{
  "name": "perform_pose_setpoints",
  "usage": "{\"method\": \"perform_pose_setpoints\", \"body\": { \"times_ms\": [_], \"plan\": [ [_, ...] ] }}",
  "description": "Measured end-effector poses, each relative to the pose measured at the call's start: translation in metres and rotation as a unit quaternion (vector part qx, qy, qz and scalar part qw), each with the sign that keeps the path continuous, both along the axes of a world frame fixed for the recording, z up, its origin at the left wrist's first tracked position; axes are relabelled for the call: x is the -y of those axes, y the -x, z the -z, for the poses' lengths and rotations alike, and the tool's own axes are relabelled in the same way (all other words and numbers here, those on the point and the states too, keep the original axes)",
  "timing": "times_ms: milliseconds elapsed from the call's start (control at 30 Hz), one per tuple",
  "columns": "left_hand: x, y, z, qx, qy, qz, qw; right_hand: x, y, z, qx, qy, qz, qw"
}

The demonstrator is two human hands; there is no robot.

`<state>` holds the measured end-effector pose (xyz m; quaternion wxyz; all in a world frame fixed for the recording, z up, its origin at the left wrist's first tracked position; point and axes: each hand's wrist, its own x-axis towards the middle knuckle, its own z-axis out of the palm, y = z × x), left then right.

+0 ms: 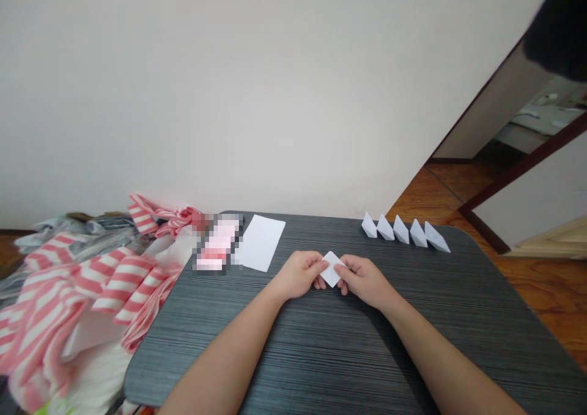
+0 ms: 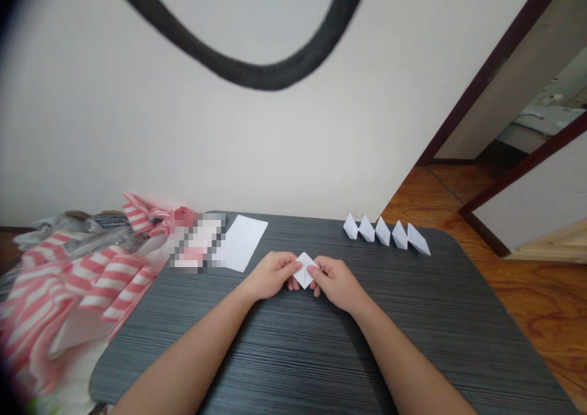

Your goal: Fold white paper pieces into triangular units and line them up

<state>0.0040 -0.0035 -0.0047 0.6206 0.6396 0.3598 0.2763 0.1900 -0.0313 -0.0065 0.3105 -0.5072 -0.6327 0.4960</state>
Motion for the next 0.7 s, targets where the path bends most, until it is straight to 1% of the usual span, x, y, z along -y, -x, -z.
{"method": "perform_pose_setpoints", "body": {
  "times_ms": [167,300,400,467,600,700],
  "plan": [
    [-0.0001,-0.0002,0.0033,0.002,-0.002,0.015,1.000,0.0014,0.0018,-0.0055,0.013,0.015,-0.011,1.000],
    [-0.0008,-0.0015,0.0041,0.010,0.004,0.007,1.000,0.0015,0.0016,-0.0079,0.004,0.003,-0.001,1.000],
    [-0.0013,-0.0020,0.0029,0.015,0.018,0.000,1.000,0.0010,0.0007,-0.0061,-0.004,-0.002,0.012,1.000],
    [-0.0013,-0.0019,0.0018,0.012,0.022,-0.003,1.000,0.0006,0.0004,-0.0036,-0.005,0.007,0.017,1.000],
    [-0.0011,-0.0010,-0.0004,0.005,0.009,-0.018,1.000,-0.0004,-0.0008,0.0009,-0.015,0.033,0.022,0.999],
    [-0.0011,-0.0007,-0.0015,0.000,0.003,-0.031,1.000,-0.0005,-0.0032,0.0011,-0.020,0.042,0.027,0.999]
  ]
}}
